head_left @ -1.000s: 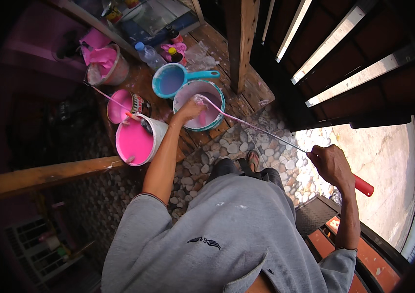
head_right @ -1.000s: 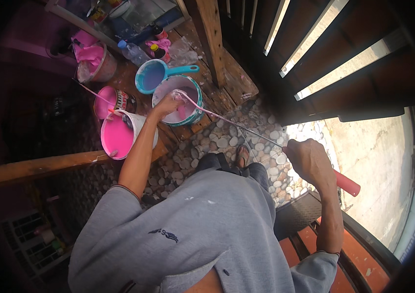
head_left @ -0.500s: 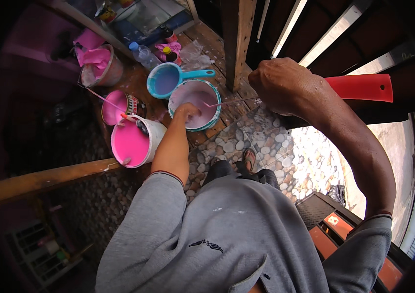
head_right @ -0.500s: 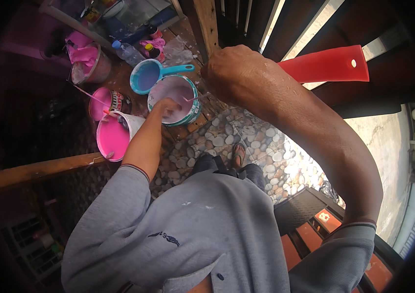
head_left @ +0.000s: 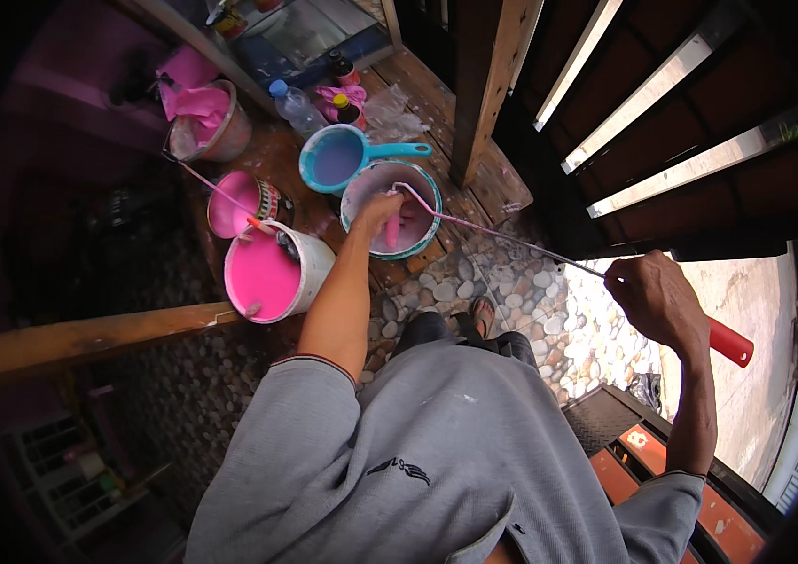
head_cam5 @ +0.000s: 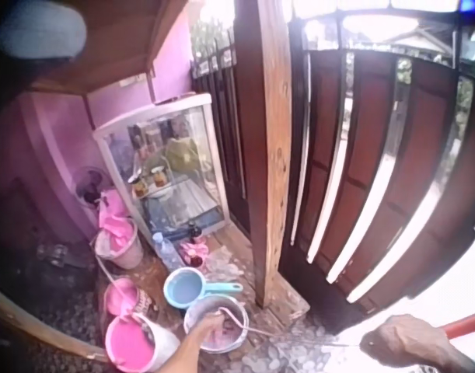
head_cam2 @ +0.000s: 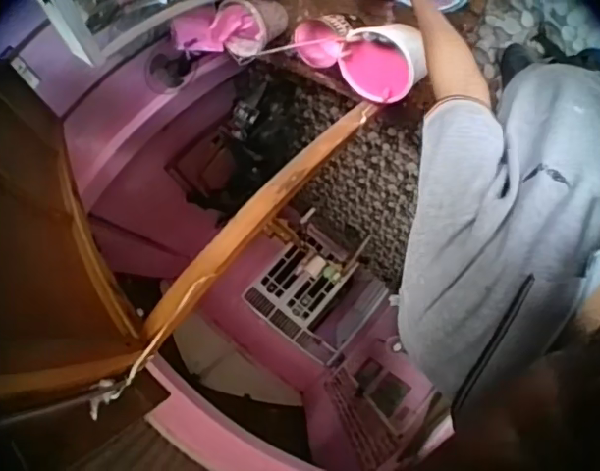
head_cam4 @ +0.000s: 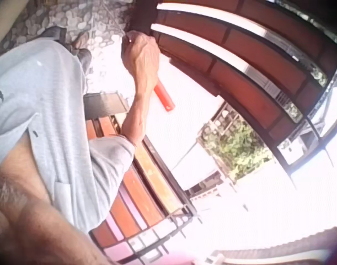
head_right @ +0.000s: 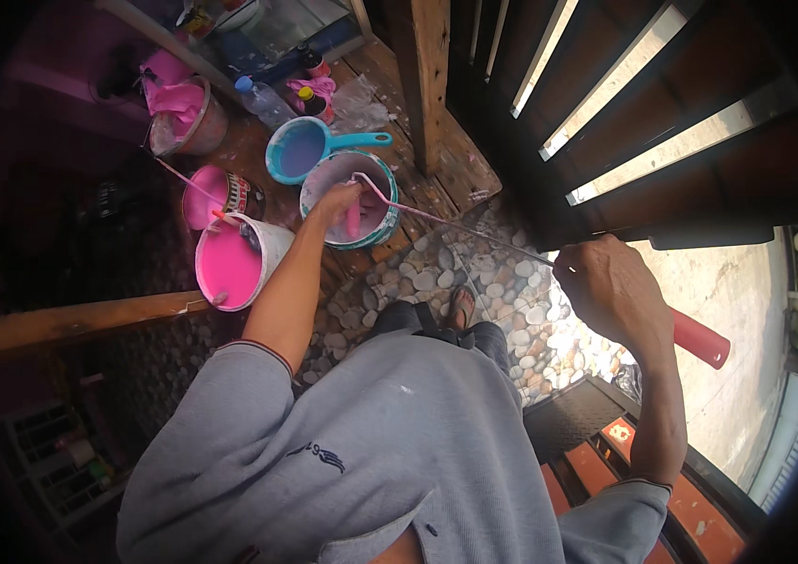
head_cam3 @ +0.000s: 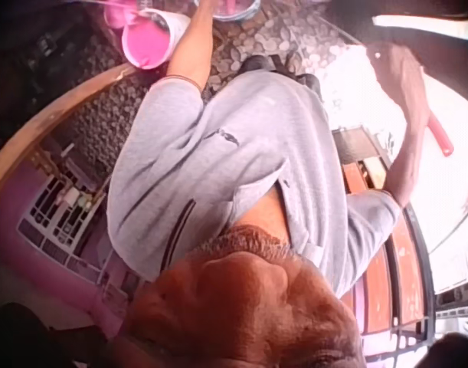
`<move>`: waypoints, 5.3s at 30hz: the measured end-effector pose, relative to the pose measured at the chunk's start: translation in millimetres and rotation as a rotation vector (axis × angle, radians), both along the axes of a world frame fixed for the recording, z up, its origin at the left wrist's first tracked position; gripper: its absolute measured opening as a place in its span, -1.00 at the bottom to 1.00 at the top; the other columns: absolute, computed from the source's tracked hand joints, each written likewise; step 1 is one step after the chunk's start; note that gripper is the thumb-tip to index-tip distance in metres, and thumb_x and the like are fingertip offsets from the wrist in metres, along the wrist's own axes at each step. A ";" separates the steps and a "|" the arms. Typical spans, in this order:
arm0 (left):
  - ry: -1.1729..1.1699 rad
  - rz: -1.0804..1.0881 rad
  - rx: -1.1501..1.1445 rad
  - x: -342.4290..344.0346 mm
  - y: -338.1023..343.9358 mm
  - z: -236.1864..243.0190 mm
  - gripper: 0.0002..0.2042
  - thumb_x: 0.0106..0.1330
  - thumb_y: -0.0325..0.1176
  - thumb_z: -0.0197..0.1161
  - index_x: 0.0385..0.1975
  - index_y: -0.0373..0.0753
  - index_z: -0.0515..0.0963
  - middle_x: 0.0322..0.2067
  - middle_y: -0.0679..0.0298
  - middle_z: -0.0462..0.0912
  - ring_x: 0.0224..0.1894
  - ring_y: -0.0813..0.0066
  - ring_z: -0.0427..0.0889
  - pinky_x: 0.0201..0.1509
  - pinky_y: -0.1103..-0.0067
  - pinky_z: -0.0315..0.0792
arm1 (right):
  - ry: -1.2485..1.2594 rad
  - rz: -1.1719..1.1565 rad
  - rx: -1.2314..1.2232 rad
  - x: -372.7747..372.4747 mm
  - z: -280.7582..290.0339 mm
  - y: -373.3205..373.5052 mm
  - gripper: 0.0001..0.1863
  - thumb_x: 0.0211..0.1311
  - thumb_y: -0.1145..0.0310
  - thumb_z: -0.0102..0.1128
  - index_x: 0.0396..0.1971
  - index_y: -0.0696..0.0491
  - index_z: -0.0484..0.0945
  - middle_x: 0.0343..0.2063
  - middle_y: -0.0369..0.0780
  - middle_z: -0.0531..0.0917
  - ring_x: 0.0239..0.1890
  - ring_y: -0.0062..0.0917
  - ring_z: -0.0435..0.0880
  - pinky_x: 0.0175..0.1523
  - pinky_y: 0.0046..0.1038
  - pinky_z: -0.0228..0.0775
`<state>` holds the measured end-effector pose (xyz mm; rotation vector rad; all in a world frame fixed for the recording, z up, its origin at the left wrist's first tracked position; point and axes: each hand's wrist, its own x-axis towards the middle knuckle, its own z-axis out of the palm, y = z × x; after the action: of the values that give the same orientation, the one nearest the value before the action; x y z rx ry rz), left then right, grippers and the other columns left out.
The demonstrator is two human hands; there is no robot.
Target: The person spreads pink paint in a tray using a putty knife, stirs paint in a small bucket with a stick, and then dips a paint roller into a bucket of pink paint.
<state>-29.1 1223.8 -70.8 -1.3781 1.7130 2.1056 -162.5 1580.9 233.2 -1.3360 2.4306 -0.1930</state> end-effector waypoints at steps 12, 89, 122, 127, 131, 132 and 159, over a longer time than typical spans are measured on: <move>0.173 -0.062 -0.422 -5.7 5.7 14.2 -0.78 0.23 -0.28 0.16 -0.40 -0.35 0.58 -0.56 0.20 0.59 -0.55 0.48 0.53 -0.51 0.45 0.37 | -0.207 -0.338 -0.052 54.7 -83.1 75.8 -0.76 0.17 0.29 0.14 -0.52 0.16 0.59 -0.74 -0.05 0.52 -0.64 -0.21 0.53 -0.46 -0.29 0.32; 0.338 -0.269 -0.489 -10.6 2.5 5.7 -0.73 0.17 -0.20 0.19 -0.43 -0.34 0.51 -0.64 0.22 0.53 -0.53 0.50 0.52 -0.46 0.46 0.37 | -0.051 -0.280 0.006 49.3 -83.6 82.7 -0.69 0.16 0.22 0.15 -0.63 0.15 0.49 -0.68 -0.03 0.53 -0.55 -0.10 0.54 -0.40 -0.19 0.34; -0.657 -0.929 -0.551 -8.9 -18.6 -33.6 -0.53 0.00 -0.04 0.18 -0.18 -0.25 0.60 -0.09 0.05 0.58 -0.11 0.27 0.60 -0.02 0.41 0.42 | 0.262 0.197 0.102 24.5 26.3 -127.6 -0.83 0.13 0.57 0.01 -0.50 0.24 0.61 -0.52 0.00 0.65 -0.43 -0.24 0.70 -0.28 -0.31 0.59; -0.324 -0.513 -0.537 5.4 -34.1 -36.1 -0.49 -0.05 -0.10 0.28 -0.11 -0.31 0.54 -0.13 -0.03 0.58 -0.07 0.11 0.58 -0.03 0.38 0.43 | 0.338 0.215 0.116 17.1 24.0 -66.1 -0.84 0.05 0.49 0.03 -0.65 0.21 0.46 -0.64 -0.07 0.54 -0.53 -0.19 0.57 -0.40 -0.26 0.39; -0.252 -0.428 -0.878 2.0 -7.6 -1.8 -0.51 -0.07 -0.15 0.34 -0.15 -0.33 0.55 -0.21 -0.06 0.60 -0.13 0.07 0.60 -0.07 0.38 0.45 | 0.300 0.036 -0.058 20.0 -6.6 2.8 -0.82 0.09 0.46 0.09 -0.65 0.17 0.39 -0.66 -0.12 0.50 -0.58 -0.22 0.52 -0.46 -0.28 0.31; -0.011 -0.265 -0.889 2.9 6.1 18.7 -0.54 -0.08 -0.17 0.36 -0.20 -0.33 0.57 -0.26 -0.06 0.61 -0.18 0.08 0.61 -0.09 0.38 0.46 | 0.272 -0.040 -0.035 23.0 -13.9 18.2 -0.81 0.10 0.45 0.11 -0.64 0.16 0.38 -0.65 -0.12 0.50 -0.58 -0.22 0.52 -0.46 -0.29 0.30; 0.509 0.131 -0.183 -8.0 13.5 36.8 -0.80 0.24 -0.23 0.15 -0.41 -0.22 0.59 -0.71 0.34 0.45 -0.69 0.54 0.46 -0.60 0.60 0.37 | 0.276 -0.144 -0.198 42.5 -66.4 73.5 -0.82 0.19 0.41 0.15 -0.58 0.11 0.51 -0.65 -0.20 0.55 -0.67 -0.42 0.50 -0.52 -0.41 0.31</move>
<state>-37.1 1237.3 -34.0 -1.0757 2.0864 2.6005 -120.0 1654.3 166.8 -1.3449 2.8064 -0.3125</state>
